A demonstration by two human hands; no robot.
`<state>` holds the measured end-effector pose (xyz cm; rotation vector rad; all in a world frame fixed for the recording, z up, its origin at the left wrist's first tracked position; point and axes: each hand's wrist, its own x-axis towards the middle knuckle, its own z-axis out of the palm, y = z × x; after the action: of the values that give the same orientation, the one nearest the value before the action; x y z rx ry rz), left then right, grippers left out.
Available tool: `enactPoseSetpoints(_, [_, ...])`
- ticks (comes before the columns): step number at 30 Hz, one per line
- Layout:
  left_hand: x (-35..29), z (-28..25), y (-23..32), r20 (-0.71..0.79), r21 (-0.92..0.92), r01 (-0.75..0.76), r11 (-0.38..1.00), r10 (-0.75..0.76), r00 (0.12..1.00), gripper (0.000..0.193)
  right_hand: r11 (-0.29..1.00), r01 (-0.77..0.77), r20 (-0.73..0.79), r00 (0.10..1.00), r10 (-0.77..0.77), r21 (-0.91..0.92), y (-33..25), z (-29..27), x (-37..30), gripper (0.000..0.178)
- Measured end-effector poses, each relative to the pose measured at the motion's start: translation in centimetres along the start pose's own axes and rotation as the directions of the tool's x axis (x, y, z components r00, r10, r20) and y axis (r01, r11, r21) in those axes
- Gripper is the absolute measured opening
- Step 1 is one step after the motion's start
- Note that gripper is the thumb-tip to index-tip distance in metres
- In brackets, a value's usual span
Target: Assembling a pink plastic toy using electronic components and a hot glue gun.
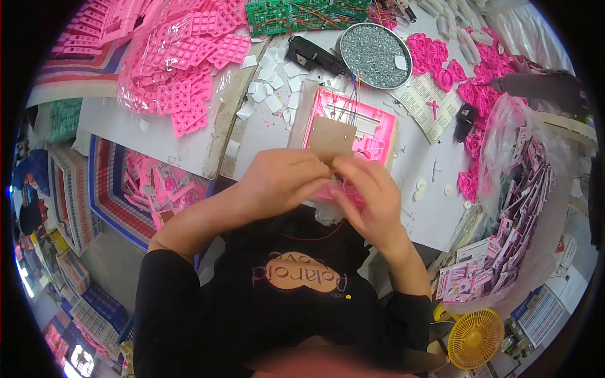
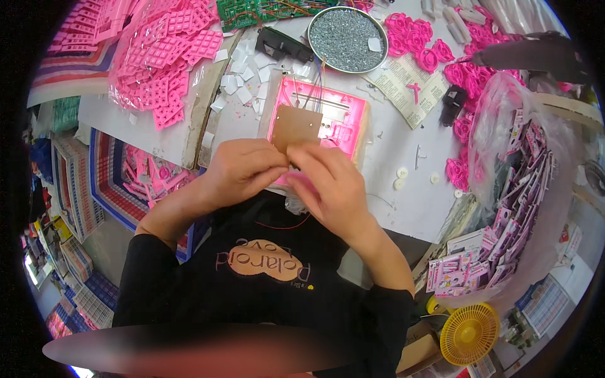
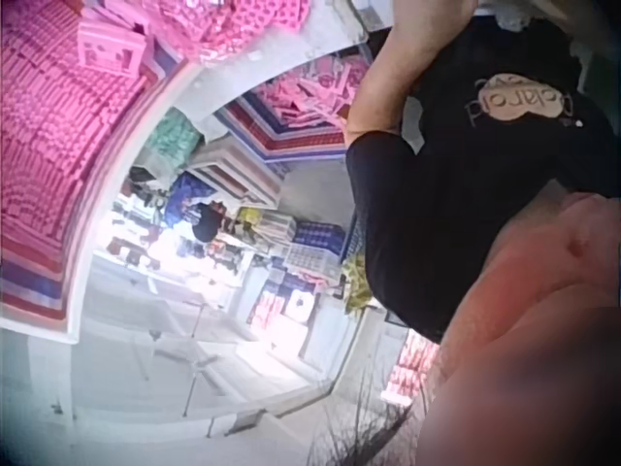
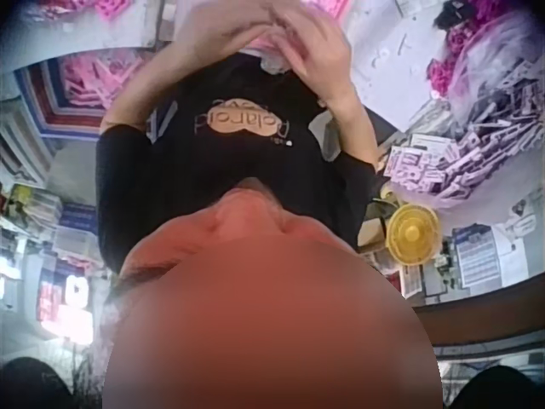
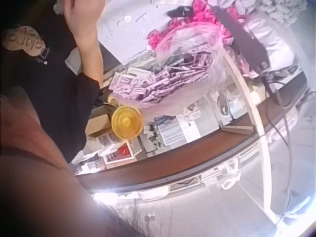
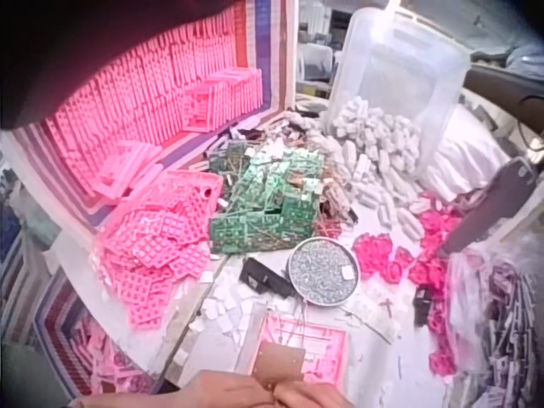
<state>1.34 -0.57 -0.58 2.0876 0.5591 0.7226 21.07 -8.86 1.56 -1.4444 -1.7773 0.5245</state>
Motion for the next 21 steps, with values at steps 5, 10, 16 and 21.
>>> enactPoseSetpoints(5, [-0.3,0.1,0.5,-0.077,0.171,0.014,0.985,0.000,0.997,0.029,0.982,-0.182,-0.012,0.983,0.183,0.044,1.1,-0.4,-1.2,0.026])
enactPoseSetpoints(10, [-2.9,0.1,-0.2,0.135,0.491,-0.072,0.868,0.006,0.991,0.043,0.980,-0.016,0.122,0.992,0.041,-0.200,1.1,-1.1,-2.6,0.020])
enactPoseSetpoints(16, [-3.0,0.0,0.4,0.206,0.612,-0.111,0.783,-0.022,0.978,0.050,0.894,0.093,0.431,0.894,0.119,-0.439,-0.7,-2.7,-2.9,0.006])
enactPoseSetpoints(21, [-2.6,-0.5,0.3,0.243,0.601,-0.134,0.788,-0.020,0.970,0.050,0.819,0.163,0.586,0.774,0.239,-0.550,-2.2,-3.8,-2.0,0.007])
